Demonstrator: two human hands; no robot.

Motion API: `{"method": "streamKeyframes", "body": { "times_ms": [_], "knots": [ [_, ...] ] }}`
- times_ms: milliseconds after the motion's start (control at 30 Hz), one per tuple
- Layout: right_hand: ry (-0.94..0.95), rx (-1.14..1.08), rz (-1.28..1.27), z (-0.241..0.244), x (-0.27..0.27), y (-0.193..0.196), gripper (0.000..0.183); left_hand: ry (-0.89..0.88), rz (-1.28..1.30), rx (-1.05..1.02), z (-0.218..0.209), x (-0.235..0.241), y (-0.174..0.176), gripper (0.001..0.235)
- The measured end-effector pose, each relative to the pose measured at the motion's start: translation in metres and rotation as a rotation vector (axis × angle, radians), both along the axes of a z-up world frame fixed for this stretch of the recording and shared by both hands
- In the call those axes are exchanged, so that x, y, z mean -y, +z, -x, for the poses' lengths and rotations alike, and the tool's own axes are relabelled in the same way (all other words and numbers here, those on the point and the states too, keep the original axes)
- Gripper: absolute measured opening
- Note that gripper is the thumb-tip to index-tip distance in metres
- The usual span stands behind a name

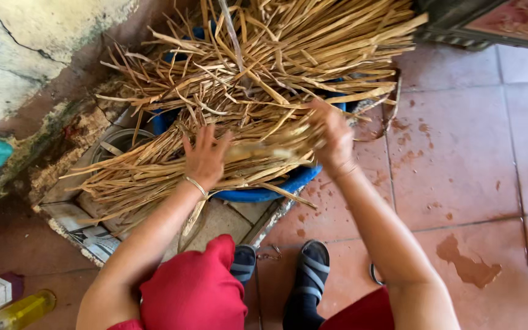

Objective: The person washes dried plant strips in a blue basin under running water, then separates and splits individual strips by hand. The person places the processed strips onto a nearby plastic stool. Scissors are visible on the floor but not used.

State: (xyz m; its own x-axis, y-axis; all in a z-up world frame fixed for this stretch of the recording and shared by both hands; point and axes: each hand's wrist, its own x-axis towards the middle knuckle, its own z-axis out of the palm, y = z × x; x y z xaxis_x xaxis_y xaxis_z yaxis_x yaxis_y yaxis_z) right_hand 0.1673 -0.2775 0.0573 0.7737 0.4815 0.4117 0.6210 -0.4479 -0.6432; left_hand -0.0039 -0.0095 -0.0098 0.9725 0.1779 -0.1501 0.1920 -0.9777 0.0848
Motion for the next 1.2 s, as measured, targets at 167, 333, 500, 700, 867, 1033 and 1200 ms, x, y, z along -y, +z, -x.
{"method": "streamKeyframes", "body": {
  "times_ms": [167,333,500,700,867,1033,1200],
  "knots": [
    [0.262,0.24,0.45,0.026,-0.02,-0.097,0.02,-0.037,0.128,-0.345,0.008,0.022,-0.034,0.088],
    [0.286,0.124,0.49,0.008,-0.038,-0.162,0.017,-0.054,0.062,-0.299,-0.011,0.011,-0.09,0.089],
    [0.28,0.074,0.604,-0.018,-0.058,-0.214,0.016,-0.114,-0.244,-0.242,-0.027,0.003,-0.158,0.095],
    [0.136,-0.265,0.831,-0.025,-0.075,-0.253,0.048,0.088,0.051,-0.434,-0.045,0.003,-0.199,0.071],
    [0.235,-0.572,0.81,-0.045,-0.084,-0.257,0.044,0.443,0.436,-0.259,-0.075,-0.007,-0.185,0.07],
    [0.274,-0.433,0.691,-0.031,-0.063,-0.206,0.047,0.165,0.221,-0.429,-0.063,-0.011,-0.156,0.073],
    [0.177,0.046,0.55,-0.036,0.012,-0.089,0.049,0.002,0.033,-0.571,-0.055,-0.009,-0.11,0.076]
  ]
}}
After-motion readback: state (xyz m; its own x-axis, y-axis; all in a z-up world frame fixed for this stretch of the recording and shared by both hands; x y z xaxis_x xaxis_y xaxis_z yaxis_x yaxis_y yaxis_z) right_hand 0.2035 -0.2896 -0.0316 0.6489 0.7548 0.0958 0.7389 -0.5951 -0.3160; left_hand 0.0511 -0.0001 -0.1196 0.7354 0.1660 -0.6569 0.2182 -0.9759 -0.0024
